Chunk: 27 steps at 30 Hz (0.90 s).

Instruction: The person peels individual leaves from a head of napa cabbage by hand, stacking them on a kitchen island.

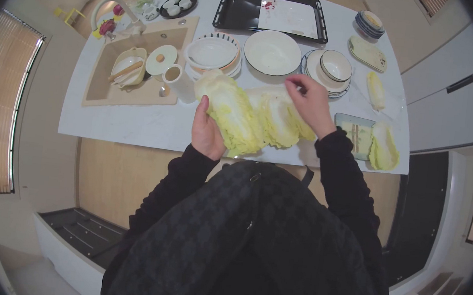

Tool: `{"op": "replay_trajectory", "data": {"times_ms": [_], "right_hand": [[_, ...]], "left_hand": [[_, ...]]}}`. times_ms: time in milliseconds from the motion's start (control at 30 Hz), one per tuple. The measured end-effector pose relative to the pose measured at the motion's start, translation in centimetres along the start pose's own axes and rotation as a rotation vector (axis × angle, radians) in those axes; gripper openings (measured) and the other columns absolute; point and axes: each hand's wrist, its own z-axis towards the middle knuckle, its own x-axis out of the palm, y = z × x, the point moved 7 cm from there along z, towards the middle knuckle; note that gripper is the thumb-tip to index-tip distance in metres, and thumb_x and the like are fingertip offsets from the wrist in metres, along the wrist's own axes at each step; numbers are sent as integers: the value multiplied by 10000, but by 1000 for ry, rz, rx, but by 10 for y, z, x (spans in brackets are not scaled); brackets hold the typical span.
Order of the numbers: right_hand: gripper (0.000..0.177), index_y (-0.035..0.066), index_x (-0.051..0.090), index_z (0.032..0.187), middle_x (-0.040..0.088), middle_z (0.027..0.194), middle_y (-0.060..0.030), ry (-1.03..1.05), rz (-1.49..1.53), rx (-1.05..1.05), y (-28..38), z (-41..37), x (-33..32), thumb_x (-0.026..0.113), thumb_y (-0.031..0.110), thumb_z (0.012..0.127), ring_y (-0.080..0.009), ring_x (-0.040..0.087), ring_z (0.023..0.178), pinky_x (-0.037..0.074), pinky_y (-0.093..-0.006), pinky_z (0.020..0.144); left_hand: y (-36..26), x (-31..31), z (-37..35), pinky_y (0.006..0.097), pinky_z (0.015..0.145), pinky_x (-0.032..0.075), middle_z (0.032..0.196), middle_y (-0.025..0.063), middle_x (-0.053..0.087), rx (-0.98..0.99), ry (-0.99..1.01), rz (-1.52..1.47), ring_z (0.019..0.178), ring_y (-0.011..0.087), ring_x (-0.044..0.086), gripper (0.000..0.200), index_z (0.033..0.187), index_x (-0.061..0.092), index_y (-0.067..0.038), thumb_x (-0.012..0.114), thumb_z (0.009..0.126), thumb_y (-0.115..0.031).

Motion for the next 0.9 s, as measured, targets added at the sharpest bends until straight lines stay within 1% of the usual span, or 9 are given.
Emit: {"op": "replay_trajectory", "data": {"times_ms": [100,200,300,400,467,500,700,800,900], "right_hand": [[169,89,682,1030,659,903,-23,13,42,-260,59,-18,12,681,189,893,-129,530,686,439,-259,644],[279,98,638,1082,605,879,-7,75,-89,-309,69,-27,35,678,291,884,-162,541,729,447,-310,668],[257,47,635,1062,636,951,-75,-133,-227,-544,81,-34,32,688,215,874,-228,611,825,507,-328,666],[241,38,651,1061,583,975,-120,-177,-276,-659,91,-40,28,707,133,847,-251,583,867,501,-324,683],[213,41,653,1031,577,975,-134,-174,-305,-677,93,-40,29,706,145,853,-260,574,874,499,-331,683],[207,42,653,1024,576,975,-137,-174,-312,-682,94,-40,29,706,148,854,-263,572,876,499,-333,683],[376,58,597,1130,555,1125,-96,48,-79,-279,68,-27,35,714,277,847,-243,558,1053,462,-349,900],[316,86,598,1074,550,1102,-71,59,4,-235,59,-24,39,732,214,818,-227,559,1041,445,-335,914],[194,91,609,993,548,1044,-56,23,23,-232,54,-22,40,702,141,831,-216,567,964,454,-320,832]], "left_hand": [[8,13,3,410,1071,398,1347,103,557,-12,48,5,1256,272,516,599,1369,490,-105,485,954,-537],[13,22,5,382,1048,415,1317,97,566,0,73,46,1226,252,533,599,1361,484,-111,471,956,-553],[11,26,9,363,1050,420,1305,93,575,49,104,66,1210,236,543,571,1353,485,-106,474,968,-527],[14,31,6,360,1033,436,1306,88,576,24,117,66,1207,236,548,570,1352,489,-115,472,966,-533],[15,35,4,361,1040,432,1312,99,569,15,119,75,1221,242,541,542,1353,485,-103,474,977,-494],[16,37,4,361,1042,431,1314,102,567,13,121,77,1224,243,540,535,1353,484,-101,475,980,-484],[25,32,1,385,1006,467,1287,131,590,-81,11,158,1196,255,568,489,1355,489,-81,469,980,-394],[27,26,3,366,969,487,1234,137,620,-85,-55,188,1158,245,593,436,1308,529,-67,450,990,-355],[30,19,6,349,942,495,1196,135,640,-91,-86,169,1117,232,613,416,1281,548,-62,447,991,-342]]}}
